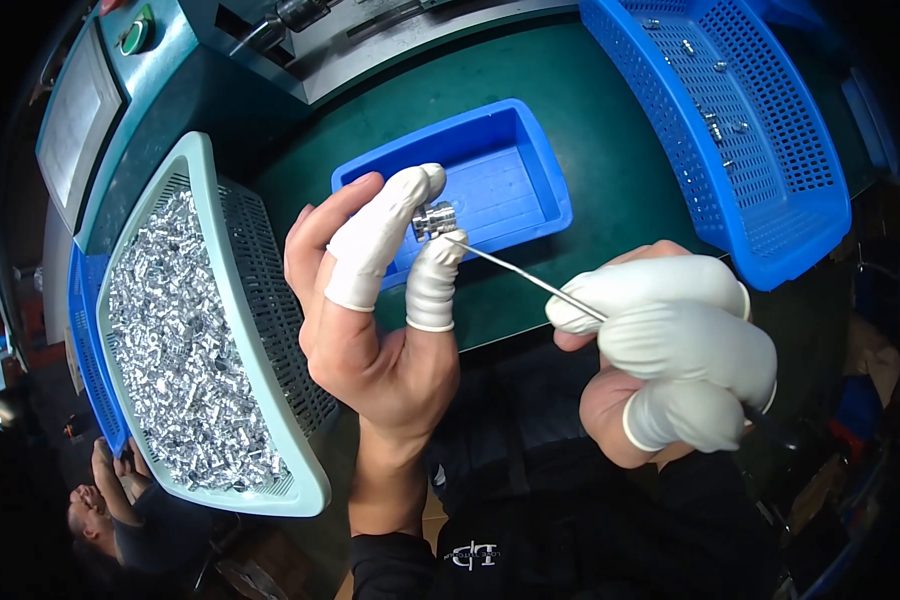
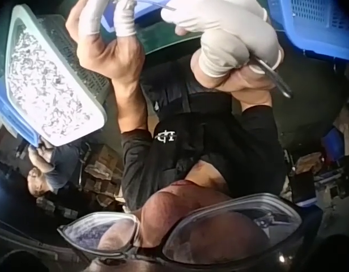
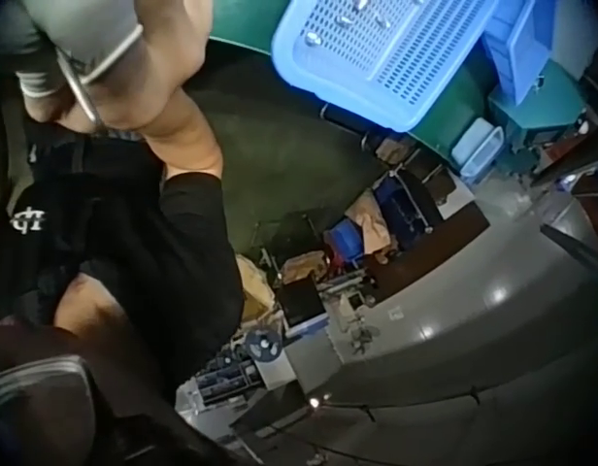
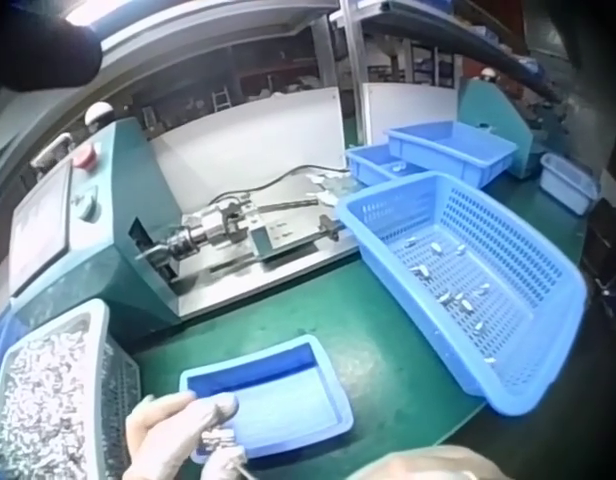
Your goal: Inspecting and sorting small metal hardware components at a manufacturing workstation using a probe.
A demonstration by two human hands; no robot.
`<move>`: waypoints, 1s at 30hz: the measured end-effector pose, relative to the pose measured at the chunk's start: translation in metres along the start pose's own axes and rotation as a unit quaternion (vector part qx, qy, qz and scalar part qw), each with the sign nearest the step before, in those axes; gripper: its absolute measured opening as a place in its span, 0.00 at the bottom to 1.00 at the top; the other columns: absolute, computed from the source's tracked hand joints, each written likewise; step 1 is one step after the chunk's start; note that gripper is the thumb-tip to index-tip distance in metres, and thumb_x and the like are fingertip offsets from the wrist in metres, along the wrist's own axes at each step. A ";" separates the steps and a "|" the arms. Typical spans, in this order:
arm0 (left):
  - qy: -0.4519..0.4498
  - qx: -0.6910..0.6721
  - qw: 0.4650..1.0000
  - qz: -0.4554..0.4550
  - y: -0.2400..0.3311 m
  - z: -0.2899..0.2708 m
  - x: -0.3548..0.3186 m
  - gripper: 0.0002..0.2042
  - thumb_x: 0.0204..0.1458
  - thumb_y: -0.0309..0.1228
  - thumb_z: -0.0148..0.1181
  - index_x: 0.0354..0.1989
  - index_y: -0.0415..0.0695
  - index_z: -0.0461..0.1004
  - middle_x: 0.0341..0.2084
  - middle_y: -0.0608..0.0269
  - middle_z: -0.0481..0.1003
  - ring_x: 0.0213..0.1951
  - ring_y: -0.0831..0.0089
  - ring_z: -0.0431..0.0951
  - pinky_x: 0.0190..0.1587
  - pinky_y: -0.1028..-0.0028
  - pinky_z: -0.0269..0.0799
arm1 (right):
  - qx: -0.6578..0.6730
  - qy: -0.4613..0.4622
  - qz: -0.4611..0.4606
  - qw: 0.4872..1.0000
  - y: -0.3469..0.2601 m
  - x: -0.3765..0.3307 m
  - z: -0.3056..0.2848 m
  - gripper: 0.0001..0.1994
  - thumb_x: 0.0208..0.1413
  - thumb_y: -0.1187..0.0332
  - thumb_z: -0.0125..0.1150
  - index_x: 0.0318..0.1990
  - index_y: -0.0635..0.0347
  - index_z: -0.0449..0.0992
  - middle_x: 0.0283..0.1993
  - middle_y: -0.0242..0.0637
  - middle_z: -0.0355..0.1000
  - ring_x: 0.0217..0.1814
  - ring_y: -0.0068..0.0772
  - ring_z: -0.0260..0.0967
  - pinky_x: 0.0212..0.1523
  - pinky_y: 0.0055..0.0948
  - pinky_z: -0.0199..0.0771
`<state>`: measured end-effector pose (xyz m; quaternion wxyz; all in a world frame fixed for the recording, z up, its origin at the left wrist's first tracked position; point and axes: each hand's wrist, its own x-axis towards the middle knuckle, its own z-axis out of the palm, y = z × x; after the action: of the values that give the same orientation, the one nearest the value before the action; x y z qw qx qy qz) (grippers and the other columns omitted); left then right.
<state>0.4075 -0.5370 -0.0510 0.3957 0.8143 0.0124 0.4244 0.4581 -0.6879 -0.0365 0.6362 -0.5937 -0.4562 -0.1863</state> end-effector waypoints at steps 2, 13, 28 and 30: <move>-0.006 0.013 1.000 0.002 -0.002 -0.001 0.000 0.16 0.44 0.24 0.65 0.44 0.38 0.76 0.37 0.59 0.79 0.46 0.61 0.74 0.56 0.61 0.57 | 0.001 0.000 0.006 1.000 0.001 -0.002 0.003 0.17 0.61 0.60 0.49 0.39 0.71 0.66 0.31 0.55 0.69 0.22 0.36 0.69 0.15 0.23 0.71; -0.046 0.022 0.999 0.014 0.000 -0.002 -0.002 0.14 0.52 0.23 0.59 0.48 0.34 0.73 0.46 0.48 0.72 0.48 0.62 0.75 0.53 0.66 0.68 | -0.027 0.002 0.030 0.999 0.001 -0.001 0.002 0.19 0.62 0.58 0.47 0.40 0.71 0.65 0.30 0.55 0.68 0.21 0.37 0.68 0.14 0.23 0.70; -0.019 0.060 0.998 0.020 0.000 0.001 0.002 0.15 0.42 0.24 0.65 0.41 0.41 0.77 0.38 0.59 0.79 0.48 0.56 0.75 0.58 0.55 0.55 | -0.037 0.016 -0.036 0.999 0.010 0.004 0.006 0.16 0.58 0.63 0.51 0.33 0.74 0.70 0.27 0.52 0.71 0.22 0.39 0.70 0.16 0.25 0.70; -0.026 0.099 0.994 0.029 0.002 0.000 0.004 0.14 0.42 0.25 0.66 0.40 0.42 0.78 0.38 0.60 0.79 0.48 0.56 0.74 0.58 0.55 0.55 | -0.068 -0.010 -0.071 0.995 0.010 0.006 0.004 0.14 0.55 0.66 0.52 0.32 0.74 0.72 0.28 0.51 0.72 0.24 0.40 0.72 0.17 0.26 0.70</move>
<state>0.4092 -0.5367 -0.0471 0.3007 0.8603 0.0204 0.4111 0.4676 -0.6804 -0.0380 0.5747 -0.6038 -0.4896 -0.2557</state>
